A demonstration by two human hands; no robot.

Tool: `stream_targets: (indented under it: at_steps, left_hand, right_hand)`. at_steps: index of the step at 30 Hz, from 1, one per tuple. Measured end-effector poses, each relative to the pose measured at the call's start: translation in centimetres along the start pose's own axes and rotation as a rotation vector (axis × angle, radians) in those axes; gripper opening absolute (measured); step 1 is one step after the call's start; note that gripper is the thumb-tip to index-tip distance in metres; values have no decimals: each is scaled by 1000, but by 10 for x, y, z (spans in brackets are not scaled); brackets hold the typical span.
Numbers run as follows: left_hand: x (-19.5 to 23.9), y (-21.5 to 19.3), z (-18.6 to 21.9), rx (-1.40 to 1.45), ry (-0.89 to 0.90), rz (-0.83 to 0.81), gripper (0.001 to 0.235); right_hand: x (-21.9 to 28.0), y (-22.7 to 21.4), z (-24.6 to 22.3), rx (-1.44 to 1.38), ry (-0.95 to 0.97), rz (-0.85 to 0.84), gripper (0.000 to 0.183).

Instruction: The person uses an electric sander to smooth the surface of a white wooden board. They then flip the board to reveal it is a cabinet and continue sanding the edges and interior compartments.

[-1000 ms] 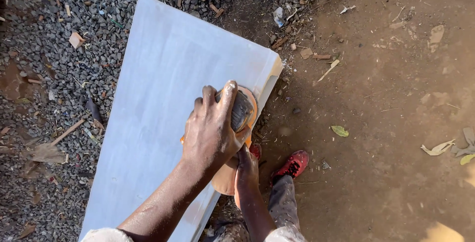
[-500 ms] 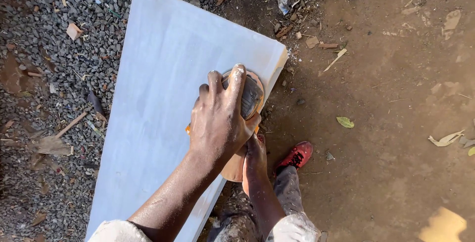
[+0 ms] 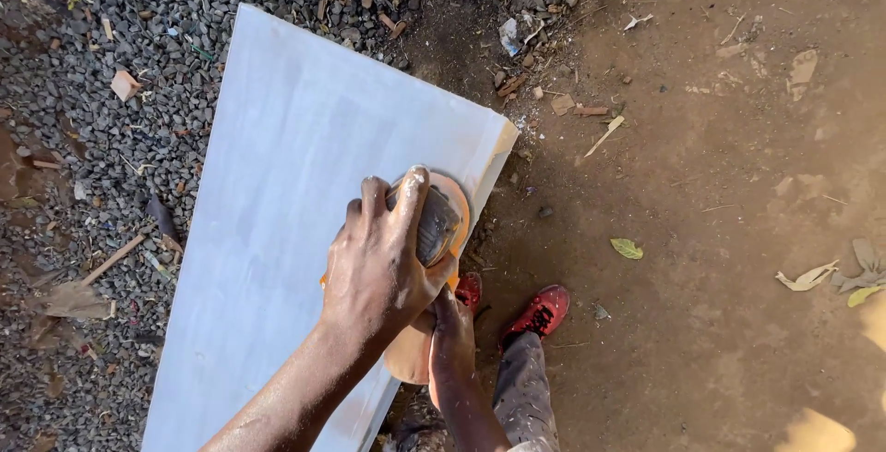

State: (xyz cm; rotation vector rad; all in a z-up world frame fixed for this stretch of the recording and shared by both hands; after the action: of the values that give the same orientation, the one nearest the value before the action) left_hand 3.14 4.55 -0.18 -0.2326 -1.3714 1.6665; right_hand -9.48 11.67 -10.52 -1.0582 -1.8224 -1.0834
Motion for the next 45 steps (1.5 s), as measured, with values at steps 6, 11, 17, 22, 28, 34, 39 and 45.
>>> stream_targets:
  at_steps: [6, 11, 17, 22, 28, 34, 39, 45]
  left_hand:
    - [-20, -11, 3, 3, 57, 84, 86]
    - [-5, 1, -3, 15, 48, 53, 83]
    - [-17, -6, 7, -16, 121, 107, 89]
    - [-5, 4, 2, -5, 110, 67, 92]
    - [-19, -4, 14, -10, 175, 80, 93]
    - [-4, 7, 4, -22, 132, 80, 94]
    - [-35, -9, 11, 32, 117, 67, 89]
    - [-4, 1, 2, 46, 81, 10, 82]
  right_hand:
    - [-10, 11, -30, -2, -9, 11, 48]
    - [-9, -3, -3, 72, 19, 37, 51]
    - [-28, -6, 0, -48, -33, 73, 50]
    - [-19, -15, 6, 96, -70, 50, 49]
    - [-19, -7, -11, 66, -37, 80, 53]
    - [-16, -19, 1, 84, -79, 99, 40]
    - [-22, -1, -31, 42, 24, 114, 50]
    - [-13, -12, 9, 89, -13, 53, 56]
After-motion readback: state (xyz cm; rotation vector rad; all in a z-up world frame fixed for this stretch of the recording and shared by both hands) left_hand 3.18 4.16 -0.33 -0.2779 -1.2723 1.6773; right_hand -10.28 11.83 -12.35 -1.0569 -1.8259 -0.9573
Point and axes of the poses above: each hand's wrist, its own x-axis away from the middle knuckle, its own y-axis out of the palm, z = x × y, the point moved 7 cm from there along -x, towards the middle knuckle, and after that the axes turned 10 degrees about x, right-handed, at the moved point
